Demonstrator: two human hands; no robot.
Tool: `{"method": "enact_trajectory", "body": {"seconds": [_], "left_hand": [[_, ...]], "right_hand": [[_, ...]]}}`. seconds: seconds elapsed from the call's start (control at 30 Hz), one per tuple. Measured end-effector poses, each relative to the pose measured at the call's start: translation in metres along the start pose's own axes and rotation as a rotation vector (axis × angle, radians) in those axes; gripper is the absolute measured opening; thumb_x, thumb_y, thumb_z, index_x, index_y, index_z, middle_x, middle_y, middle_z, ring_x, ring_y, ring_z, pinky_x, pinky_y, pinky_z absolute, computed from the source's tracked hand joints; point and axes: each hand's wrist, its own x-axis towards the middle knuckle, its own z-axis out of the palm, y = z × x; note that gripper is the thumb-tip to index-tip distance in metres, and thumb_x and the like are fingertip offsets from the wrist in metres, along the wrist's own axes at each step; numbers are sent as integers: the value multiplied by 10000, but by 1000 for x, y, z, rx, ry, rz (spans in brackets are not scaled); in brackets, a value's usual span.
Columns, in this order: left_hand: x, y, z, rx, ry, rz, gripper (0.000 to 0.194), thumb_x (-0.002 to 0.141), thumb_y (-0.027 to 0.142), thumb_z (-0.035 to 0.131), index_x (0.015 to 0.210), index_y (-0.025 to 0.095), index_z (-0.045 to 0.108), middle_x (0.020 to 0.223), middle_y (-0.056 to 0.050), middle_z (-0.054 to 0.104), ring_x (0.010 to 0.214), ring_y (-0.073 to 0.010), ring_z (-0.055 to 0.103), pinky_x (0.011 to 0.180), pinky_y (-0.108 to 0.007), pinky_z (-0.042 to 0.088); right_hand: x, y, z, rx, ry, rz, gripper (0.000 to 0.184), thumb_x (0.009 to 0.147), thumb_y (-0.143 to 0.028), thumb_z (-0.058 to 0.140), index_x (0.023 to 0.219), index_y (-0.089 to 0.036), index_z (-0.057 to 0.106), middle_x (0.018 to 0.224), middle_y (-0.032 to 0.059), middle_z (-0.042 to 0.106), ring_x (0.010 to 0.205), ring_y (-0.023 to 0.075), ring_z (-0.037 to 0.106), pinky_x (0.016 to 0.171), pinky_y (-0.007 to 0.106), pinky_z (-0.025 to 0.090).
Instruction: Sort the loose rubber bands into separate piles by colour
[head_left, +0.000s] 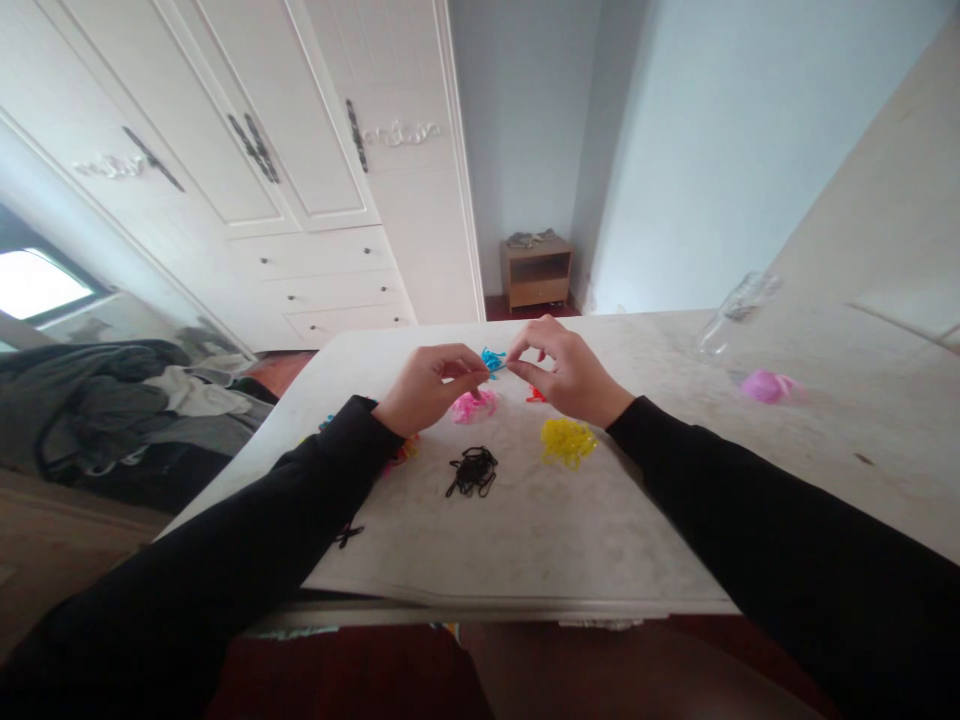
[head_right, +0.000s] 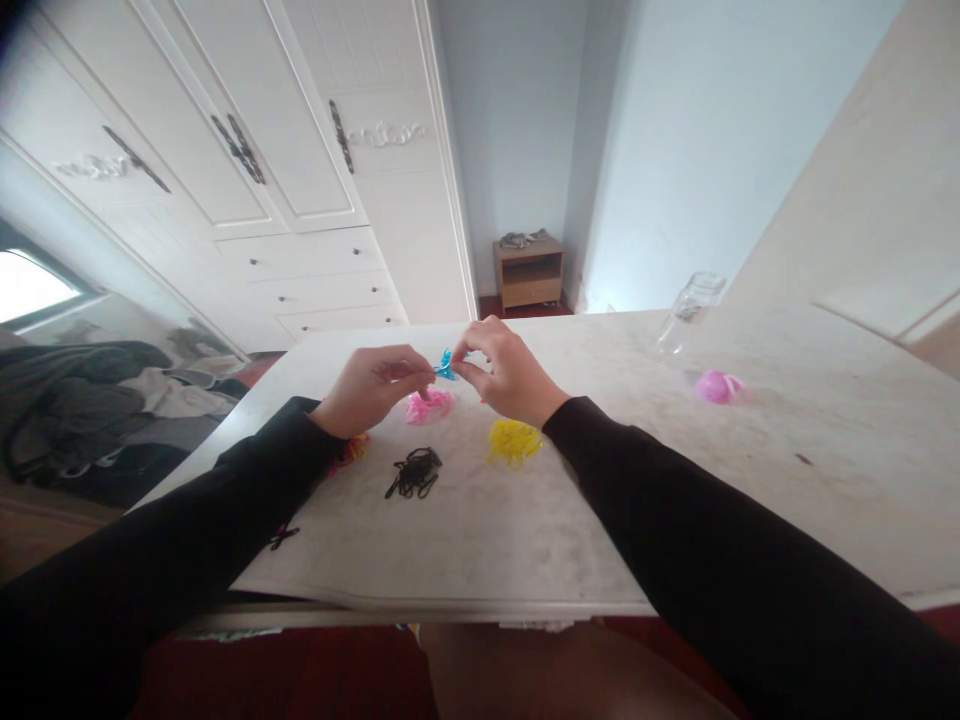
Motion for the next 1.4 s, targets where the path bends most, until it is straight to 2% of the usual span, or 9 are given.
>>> {"method": "enact_trajectory", "body": {"seconds": [0.13,0.27,0.33,0.5,0.6,0.77,1.0,1.2,1.4], "left_hand": [[2,-3,-5,-13,6,-32,87,832,196,701,770,144,669,662,-21,701,594,-139,700,632,-269,594],[4,-9,-9,-62,31,-60,103,801,201,717,744,153,645,622,-13,681,576,-153,697,599,-275,584],[5,-10,-10,-76,36,-73,106,792,203,720,738,153,643,618,-13,676,577,-154,697,592,-273,580],[4,-6,-8,-83,32,-74,126,809,244,722,753,149,660,642,-21,689,580,-150,693,606,-279,582],[5,-8,-10,-28,85,-79,133,809,261,729,760,148,679,683,-35,711,583,-147,690,624,-287,588],[11,-29,-19,92,207,-199,132,774,267,726,734,142,709,664,-44,711,530,-140,661,540,-260,530],[19,-54,-18,198,179,-368,158,736,293,731,717,137,747,614,-52,703,502,-143,620,511,-253,457],[21,-58,-15,327,87,-336,246,787,355,706,841,136,804,591,-41,700,494,-133,577,527,-256,435],[18,-53,-18,180,117,-284,397,778,347,746,1103,119,747,725,-43,740,525,-126,642,514,-235,451]], "right_hand": [[1,9,-4,100,88,181,66,834,-191,629,777,-193,594,846,36,643,825,190,551,713,328,407],[3,23,-13,128,350,338,71,828,-218,618,771,-193,583,830,29,639,805,185,565,741,348,416],[3,25,-13,134,399,359,73,822,-221,623,765,-193,588,821,28,644,808,185,568,757,354,424],[2,11,2,215,201,280,140,837,-311,666,778,-186,643,857,46,690,813,183,595,689,326,435],[0,8,6,232,123,249,183,843,-365,696,814,-184,694,915,61,729,838,184,620,685,316,446],[0,21,1,164,266,269,151,870,-310,651,894,-181,725,925,62,736,848,183,631,717,322,475],[0,25,2,169,271,282,134,877,-273,610,856,-181,706,913,64,738,858,191,642,782,345,495],[-1,25,3,169,252,292,136,863,-264,602,834,-179,703,892,60,734,850,192,640,807,353,491],[0,24,2,172,242,287,135,856,-254,601,826,-172,704,877,64,731,837,190,639,806,355,488]]}}
